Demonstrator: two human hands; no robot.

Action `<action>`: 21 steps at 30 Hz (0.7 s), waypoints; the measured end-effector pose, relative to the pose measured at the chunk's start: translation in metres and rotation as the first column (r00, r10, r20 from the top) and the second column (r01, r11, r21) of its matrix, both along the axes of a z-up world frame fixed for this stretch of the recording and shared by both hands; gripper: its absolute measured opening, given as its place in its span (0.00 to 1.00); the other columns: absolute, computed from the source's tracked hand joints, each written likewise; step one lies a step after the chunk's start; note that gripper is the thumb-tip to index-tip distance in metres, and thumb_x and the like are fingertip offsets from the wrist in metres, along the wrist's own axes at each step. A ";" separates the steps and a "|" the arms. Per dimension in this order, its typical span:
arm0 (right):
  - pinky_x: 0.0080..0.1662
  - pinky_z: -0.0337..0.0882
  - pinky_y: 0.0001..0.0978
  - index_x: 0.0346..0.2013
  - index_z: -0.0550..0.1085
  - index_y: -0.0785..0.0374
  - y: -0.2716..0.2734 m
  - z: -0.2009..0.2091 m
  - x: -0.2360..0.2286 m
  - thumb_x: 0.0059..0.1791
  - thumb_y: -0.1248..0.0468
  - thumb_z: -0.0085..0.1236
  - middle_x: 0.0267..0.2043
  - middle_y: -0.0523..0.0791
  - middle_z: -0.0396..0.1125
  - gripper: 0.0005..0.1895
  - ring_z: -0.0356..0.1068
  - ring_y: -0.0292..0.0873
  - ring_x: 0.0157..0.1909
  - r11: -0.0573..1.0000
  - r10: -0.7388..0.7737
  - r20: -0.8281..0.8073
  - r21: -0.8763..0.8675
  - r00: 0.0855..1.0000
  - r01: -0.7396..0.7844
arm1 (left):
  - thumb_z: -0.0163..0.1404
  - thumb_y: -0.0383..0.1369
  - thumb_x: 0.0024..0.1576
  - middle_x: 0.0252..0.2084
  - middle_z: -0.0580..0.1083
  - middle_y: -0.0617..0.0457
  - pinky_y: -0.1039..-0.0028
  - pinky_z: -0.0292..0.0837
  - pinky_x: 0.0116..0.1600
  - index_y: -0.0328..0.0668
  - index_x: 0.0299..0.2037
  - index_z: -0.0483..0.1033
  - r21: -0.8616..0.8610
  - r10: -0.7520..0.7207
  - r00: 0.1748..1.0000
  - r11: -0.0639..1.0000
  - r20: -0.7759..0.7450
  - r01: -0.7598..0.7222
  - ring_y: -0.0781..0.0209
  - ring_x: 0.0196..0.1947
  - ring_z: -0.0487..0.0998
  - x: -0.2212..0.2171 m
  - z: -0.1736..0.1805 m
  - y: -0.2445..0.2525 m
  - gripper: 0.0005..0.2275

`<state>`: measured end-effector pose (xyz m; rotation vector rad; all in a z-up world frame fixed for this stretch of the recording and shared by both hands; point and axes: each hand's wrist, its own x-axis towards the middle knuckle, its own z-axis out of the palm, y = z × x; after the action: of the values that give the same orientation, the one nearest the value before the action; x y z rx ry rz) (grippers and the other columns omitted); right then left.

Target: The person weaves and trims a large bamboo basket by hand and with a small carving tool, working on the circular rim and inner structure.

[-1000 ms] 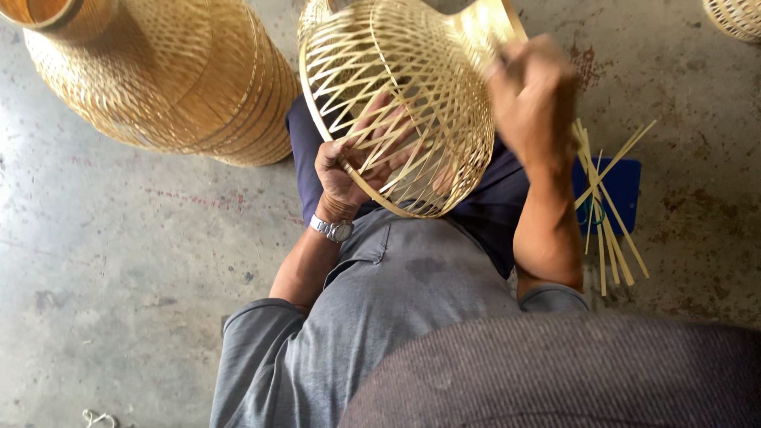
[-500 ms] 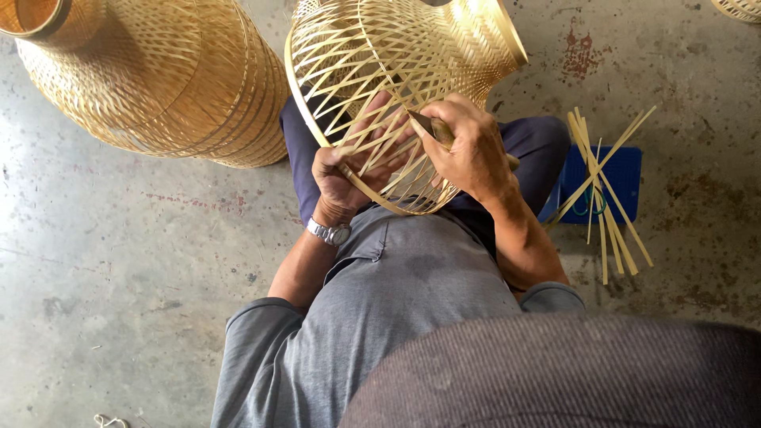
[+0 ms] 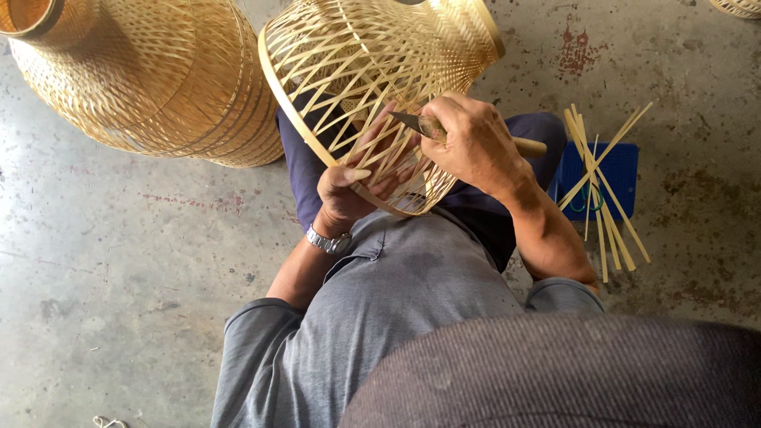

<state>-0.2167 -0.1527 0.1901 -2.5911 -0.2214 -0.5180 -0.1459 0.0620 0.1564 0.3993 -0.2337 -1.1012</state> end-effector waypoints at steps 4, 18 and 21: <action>0.32 0.72 0.33 0.36 0.72 0.71 0.001 -0.014 -0.001 0.48 0.74 0.66 0.31 0.49 0.68 0.09 0.71 0.42 0.30 0.999 -0.001 0.041 -0.034 0.999 0.003 | 0.50 0.38 0.41 0.79 0.52 0.41 0.46 0.43 0.84 0.46 0.81 0.37 -0.052 0.003 1.000 0.999 0.012 -0.002 0.47 0.79 0.54 -0.001 0.000 0.001 0.53; 0.33 0.71 0.35 0.38 0.71 0.69 0.018 0.002 -0.019 0.49 0.73 0.65 0.31 0.48 0.67 0.09 0.71 0.43 0.32 0.994 -0.067 0.102 0.091 0.993 0.058 | 0.52 0.36 0.42 0.80 0.47 0.43 0.42 0.44 0.80 0.59 0.81 0.33 -0.079 0.012 0.999 0.997 0.042 -0.009 0.42 0.79 0.52 -0.007 0.005 0.004 0.53; 0.35 0.71 0.36 0.38 0.73 0.67 0.018 0.010 -0.024 0.52 0.72 0.64 0.31 0.47 0.67 0.06 0.71 0.42 0.32 0.971 -0.074 0.080 0.233 0.994 0.054 | 0.54 0.36 0.40 0.80 0.47 0.44 0.38 0.45 0.81 0.61 0.79 0.32 -0.090 0.005 1.000 0.996 0.010 -0.004 0.40 0.79 0.51 -0.008 0.008 0.005 0.54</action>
<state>-0.2404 -0.1344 0.2005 -2.3580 -0.1001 -0.6428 -0.1534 0.0665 0.1649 0.3255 -0.2901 -1.0801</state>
